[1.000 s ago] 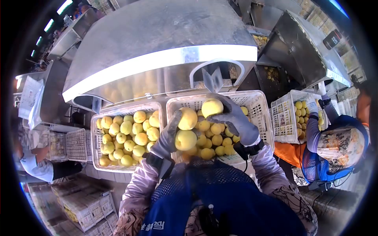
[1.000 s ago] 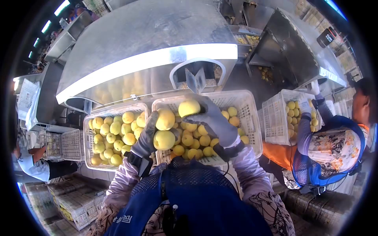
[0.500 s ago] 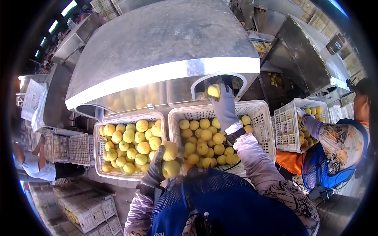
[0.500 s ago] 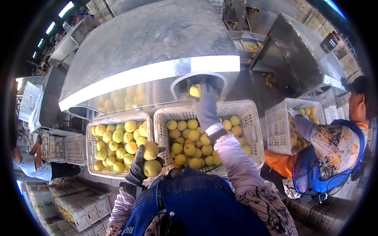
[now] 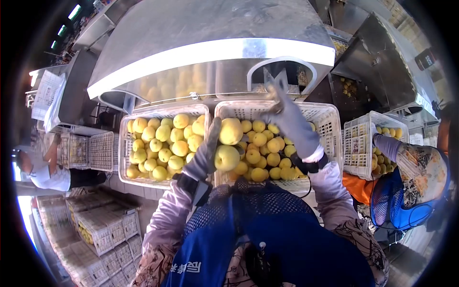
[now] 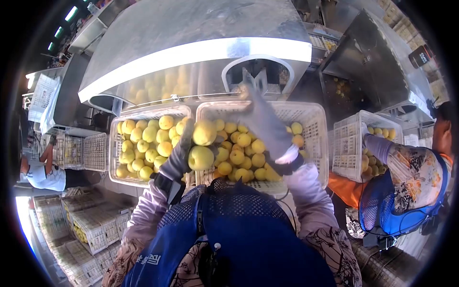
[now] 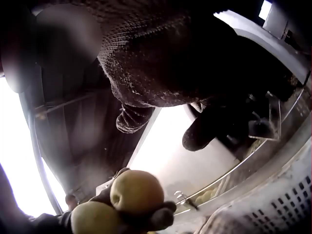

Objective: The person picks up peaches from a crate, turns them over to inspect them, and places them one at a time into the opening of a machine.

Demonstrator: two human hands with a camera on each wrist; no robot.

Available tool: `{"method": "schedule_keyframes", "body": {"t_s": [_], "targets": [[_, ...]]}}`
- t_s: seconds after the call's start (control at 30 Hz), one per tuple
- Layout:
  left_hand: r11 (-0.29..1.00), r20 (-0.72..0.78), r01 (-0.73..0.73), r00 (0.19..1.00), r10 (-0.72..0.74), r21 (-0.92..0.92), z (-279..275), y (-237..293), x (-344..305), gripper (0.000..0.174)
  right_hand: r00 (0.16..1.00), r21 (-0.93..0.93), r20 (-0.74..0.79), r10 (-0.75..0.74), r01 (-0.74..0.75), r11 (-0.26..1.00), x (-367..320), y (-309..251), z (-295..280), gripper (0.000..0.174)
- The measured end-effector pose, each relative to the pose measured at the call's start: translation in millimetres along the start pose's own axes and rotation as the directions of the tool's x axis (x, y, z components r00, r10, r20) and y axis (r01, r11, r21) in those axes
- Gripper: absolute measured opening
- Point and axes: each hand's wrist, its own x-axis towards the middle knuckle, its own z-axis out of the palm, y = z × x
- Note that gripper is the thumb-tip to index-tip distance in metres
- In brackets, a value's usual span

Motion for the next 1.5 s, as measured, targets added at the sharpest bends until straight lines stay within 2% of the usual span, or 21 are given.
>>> {"method": "schedule_keyframes", "body": {"t_s": [0.07,0.1,0.2,0.23,0.33,0.47,0.5,0.63,0.73,0.83,0.93,0.97,1.0,1.07,1.1,1.13,1.23,1.4,1.43,1.47,1.5], "targets": [[0.841,0.132,-0.204,0.978,0.159,0.501,-12,-7,11,0.105,0.953,0.29,0.3,-0.048,-0.043,0.956,-12,32,30,0.082],[0.436,0.368,-0.534,0.835,0.41,0.725,-9,-8,12,0.093,0.955,0.288,0.293,-0.045,-0.043,0.957,-13,36,37,0.082],[0.493,0.33,-0.434,0.899,0.287,0.754,-13,-6,12,0.086,0.975,0.017,0.13,-0.181,0.18,0.984,-17,48,48,0.077],[0.655,0.284,-0.261,0.956,0.073,0.709,3,17,2,0.077,0.984,0.288,0.147,-0.1,0.054,0.956,-15,55,45,0.078],[0.562,0.372,-0.432,0.901,0.225,0.705,18,23,-3,0.06,0.98,0.609,0.183,-0.079,-0.05,0.792,-29,52,29,0.081],[0.549,0.351,-0.507,0.86,0.37,0.664,33,29,5,0.047,0.9,-0.02,0.101,-0.424,0.428,0.904,-34,57,18,0.079],[0.663,0.316,-0.345,0.933,0.169,0.664,32,35,6,0.043,0.826,-0.233,0.128,-0.549,0.563,0.793,-32,57,16,0.078],[0.895,0.283,-0.063,0.957,-0.072,0.441,34,40,17,0.036,0.992,0.203,0.101,-0.079,0.058,0.977,-32,39,5,0.079],[0.876,0.354,-0.23,0.932,0.073,0.423,35,29,29,0.036,0.949,-0.03,-0.048,-0.312,0.311,0.95,-25,55,17,0.08],[0.998,0.083,0.055,0.995,-0.053,-0.019,38,19,51,0.043,0.899,-0.165,-0.139,-0.416,0.393,0.905,-19,56,16,0.083],[0.793,0.295,-0.349,0.929,0.222,0.499,31,12,68,0.04,0.917,-0.141,-0.192,-0.349,0.326,0.935,4,48,7,0.084],[0.994,0.19,0.096,0.978,-0.084,-0.057,31,15,69,0.041,0.894,-0.195,-0.328,-0.306,0.253,0.947,23,60,6,0.081],[0.994,0.197,0.093,0.977,-0.08,-0.053,31,14,67,0.041,0.849,-0.236,-0.456,-0.265,0.172,0.956,41,69,3,0.079],[0.741,0.403,-0.435,0.883,0.24,0.511,22,8,53,0.044,0.856,-0.335,-0.45,-0.257,0.105,0.936,70,82,-8,0.073],[0.953,0.266,-0.127,0.963,0.052,0.275,9,-3,52,0.051,0.857,-0.378,-0.446,-0.259,0.082,0.922,82,89,-10,0.07],[0.708,0.396,-0.492,0.862,0.316,0.506,10,-9,42,0.052,0.859,-0.419,-0.44,-0.261,0.061,0.906,91,89,-10,0.067],[0.87,0.151,-0.164,0.983,0.104,0.466,-35,-53,23,0.062,0.865,-0.37,-0.459,-0.202,0.021,0.929,104,87,-11,0.068],[0.959,0.038,0.214,0.977,-0.211,-0.184,-37,-48,2,0.067,0.739,-0.551,-0.532,-0.413,0.068,0.832,136,84,-13,0.066],[0.988,-0.046,-0.01,0.999,0.017,0.152,-52,-77,7,0.067,0.788,-0.373,-0.545,-0.286,0.078,0.924,136,72,-22,0.062],[0.859,0.1,0.206,0.979,-0.18,-0.469,-26,-39,5,0.073,0.836,-0.177,-0.526,-0.153,0.068,0.982,132,60,-29,0.059],[0.973,-0.11,-0.157,0.978,0.177,0.168,-25,-61,14,0.049,0.741,-0.437,-0.575,-0.347,0.08,0.896,121,50,-32,0.051]]}}
